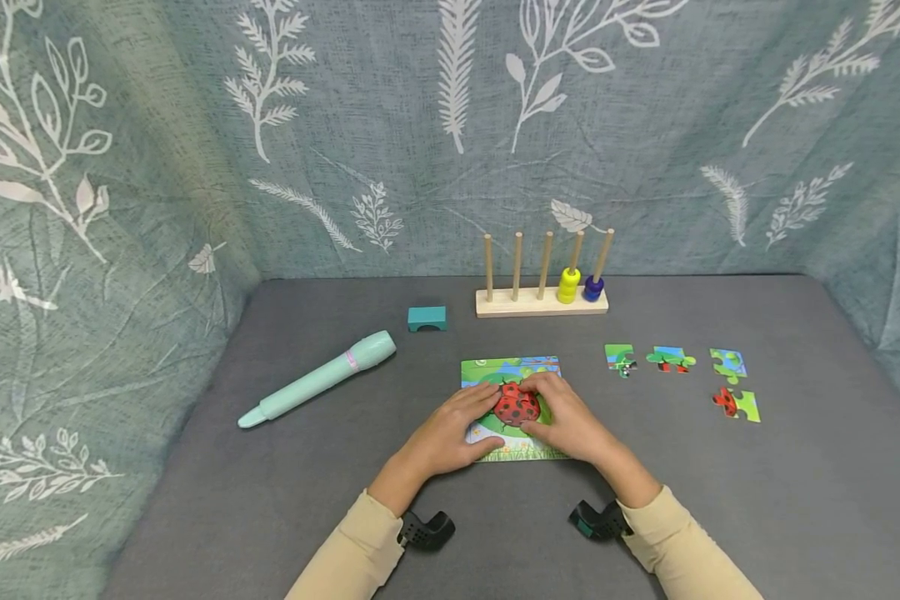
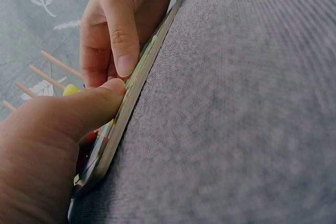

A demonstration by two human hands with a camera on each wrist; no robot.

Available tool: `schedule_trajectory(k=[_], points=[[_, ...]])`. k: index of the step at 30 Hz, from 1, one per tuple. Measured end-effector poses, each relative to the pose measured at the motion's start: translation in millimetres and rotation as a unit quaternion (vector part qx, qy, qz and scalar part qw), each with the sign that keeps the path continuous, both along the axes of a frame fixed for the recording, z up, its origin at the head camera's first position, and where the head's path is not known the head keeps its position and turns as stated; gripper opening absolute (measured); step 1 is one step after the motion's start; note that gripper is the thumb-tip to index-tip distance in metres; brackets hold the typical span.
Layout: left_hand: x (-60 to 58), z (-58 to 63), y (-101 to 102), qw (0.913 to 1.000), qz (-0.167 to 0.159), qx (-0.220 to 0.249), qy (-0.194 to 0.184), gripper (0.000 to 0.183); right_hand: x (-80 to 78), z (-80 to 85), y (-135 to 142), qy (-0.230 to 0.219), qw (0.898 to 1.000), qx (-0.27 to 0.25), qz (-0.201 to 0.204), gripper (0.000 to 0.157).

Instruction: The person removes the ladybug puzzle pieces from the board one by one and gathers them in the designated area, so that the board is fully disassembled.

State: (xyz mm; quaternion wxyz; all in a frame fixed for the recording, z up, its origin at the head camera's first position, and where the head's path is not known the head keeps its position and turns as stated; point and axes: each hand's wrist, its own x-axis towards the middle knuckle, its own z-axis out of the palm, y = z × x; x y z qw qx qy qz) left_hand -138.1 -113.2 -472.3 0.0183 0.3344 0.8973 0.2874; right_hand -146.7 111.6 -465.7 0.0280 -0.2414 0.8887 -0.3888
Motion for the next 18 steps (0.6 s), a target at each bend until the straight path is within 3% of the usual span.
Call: schedule_trajectory(k=[18], points=[[0.3,0.3,0.3,1.0000,-0.002,0.000,-0.003,0.067,2.1,1.8,-0.9,-0.005,1.000,-0.020,-0.017,0.047]])
